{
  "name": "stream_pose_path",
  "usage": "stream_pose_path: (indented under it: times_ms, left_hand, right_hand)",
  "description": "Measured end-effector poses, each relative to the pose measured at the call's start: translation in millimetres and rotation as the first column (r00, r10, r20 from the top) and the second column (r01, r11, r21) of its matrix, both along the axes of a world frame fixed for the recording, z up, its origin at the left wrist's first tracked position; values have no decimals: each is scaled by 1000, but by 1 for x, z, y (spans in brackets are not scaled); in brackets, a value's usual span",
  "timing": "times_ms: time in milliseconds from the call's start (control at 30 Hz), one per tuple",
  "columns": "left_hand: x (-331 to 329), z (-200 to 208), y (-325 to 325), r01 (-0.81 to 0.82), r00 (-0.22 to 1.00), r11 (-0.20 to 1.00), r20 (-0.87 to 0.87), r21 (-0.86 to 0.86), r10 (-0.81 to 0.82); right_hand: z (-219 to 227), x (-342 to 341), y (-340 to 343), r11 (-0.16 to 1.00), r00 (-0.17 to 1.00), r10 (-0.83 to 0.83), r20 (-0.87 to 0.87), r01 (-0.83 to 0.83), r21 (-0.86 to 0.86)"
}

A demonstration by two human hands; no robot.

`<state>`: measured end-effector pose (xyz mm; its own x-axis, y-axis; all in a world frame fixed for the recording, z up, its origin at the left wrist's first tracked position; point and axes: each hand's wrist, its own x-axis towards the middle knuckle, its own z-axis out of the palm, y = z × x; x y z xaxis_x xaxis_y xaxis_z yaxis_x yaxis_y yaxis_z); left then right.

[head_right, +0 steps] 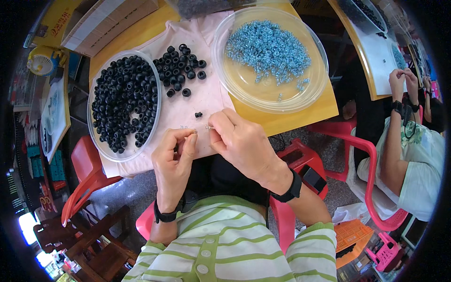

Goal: Inserting small blue plastic pins into larger black plastic components at a workshop table.

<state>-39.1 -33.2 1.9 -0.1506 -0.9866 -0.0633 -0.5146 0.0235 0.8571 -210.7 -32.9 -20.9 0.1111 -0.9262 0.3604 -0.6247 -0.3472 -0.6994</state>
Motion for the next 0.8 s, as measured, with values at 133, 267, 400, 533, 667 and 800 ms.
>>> stream_pose_path:
  times_ms: [133,267,400,533,667,800]
  left_hand:
    - [-1,-7,0,37,993,979,113,-202,-14]
    - [-2,0,0,8,996,983,92,-183,9]
    - [6,12,6,115,989,981,107,-157,-99]
    - [15,5,17,156,987,955,-4,-252,-162]
    - [16,4,25,107,964,993,-250,57,-90]
    - [22,11,24,209,854,921,-520,330,-7]
  right_hand:
    - [4,-1,0,998,1000,-6,-27,7,56]
    - [10,-3,1,995,1000,-2,-10,2,97]
    - [30,-2,10,967,983,65,171,-105,234]
    - [38,-1,20,927,930,44,364,-174,332]
    - [40,2,29,877,854,-86,513,-179,445]
    - [40,-2,29,953,899,-76,432,-63,298]
